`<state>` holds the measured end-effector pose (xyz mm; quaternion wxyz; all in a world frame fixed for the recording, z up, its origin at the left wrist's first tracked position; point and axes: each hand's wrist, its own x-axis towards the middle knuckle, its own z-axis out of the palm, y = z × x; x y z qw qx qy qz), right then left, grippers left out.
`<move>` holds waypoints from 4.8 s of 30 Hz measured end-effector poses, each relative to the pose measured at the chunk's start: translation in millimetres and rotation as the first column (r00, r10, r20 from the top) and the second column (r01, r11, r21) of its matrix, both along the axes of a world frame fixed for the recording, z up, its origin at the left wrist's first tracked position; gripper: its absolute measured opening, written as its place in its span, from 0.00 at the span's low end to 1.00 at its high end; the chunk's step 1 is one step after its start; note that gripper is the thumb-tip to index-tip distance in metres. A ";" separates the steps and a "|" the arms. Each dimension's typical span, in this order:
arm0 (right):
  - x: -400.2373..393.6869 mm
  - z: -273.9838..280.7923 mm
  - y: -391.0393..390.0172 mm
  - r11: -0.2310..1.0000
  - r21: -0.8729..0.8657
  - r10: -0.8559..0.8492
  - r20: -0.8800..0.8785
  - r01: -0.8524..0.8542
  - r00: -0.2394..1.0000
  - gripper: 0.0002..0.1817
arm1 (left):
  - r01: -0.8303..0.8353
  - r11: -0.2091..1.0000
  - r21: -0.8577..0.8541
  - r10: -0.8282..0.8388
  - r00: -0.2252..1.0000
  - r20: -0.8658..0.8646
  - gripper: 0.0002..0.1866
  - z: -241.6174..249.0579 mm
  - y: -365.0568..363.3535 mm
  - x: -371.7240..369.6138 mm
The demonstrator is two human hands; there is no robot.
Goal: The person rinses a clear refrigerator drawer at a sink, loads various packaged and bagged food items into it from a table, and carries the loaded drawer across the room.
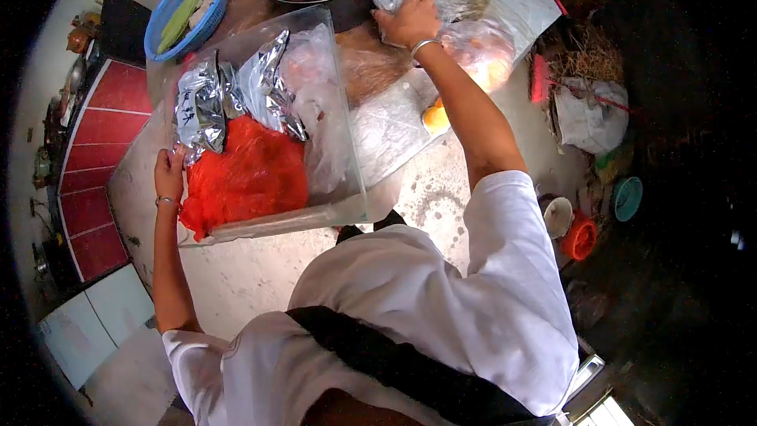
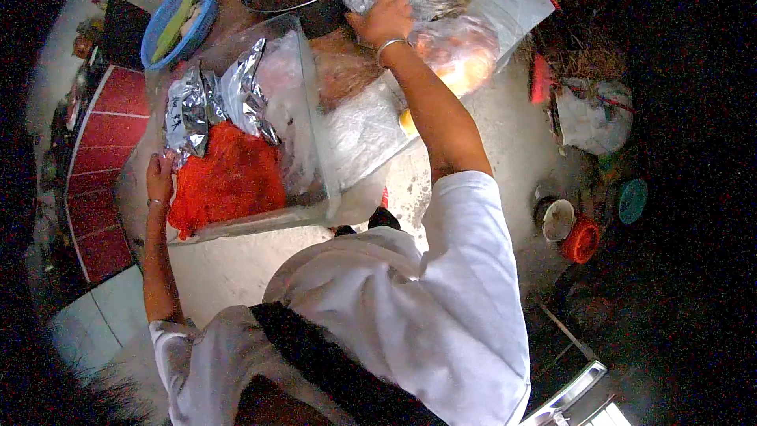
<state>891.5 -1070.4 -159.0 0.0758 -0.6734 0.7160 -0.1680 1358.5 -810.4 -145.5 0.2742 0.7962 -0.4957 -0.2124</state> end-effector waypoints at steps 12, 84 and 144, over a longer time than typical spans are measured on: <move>-16.5 -63.3 -45.7 0.950 -0.268 0.223 0.226 -0.159 0.948 0.22 | -0.008 1.000 -0.028 0.007 0.999 -0.035 0.19 6.2 3.7 -7.0; 144.1 30.1 238.5 0.322 0.189 0.942 0.031 -0.928 0.334 0.27 | 0.014 0.997 -0.071 0.008 0.952 0.307 0.24 -29.8 21.1 35.6; -117.7 -38.0 -154.1 0.988 -0.088 0.133 0.077 -0.126 0.988 0.21 | 0.040 0.998 0.040 -0.047 0.976 0.214 0.17 -12.9 -16.7 11.2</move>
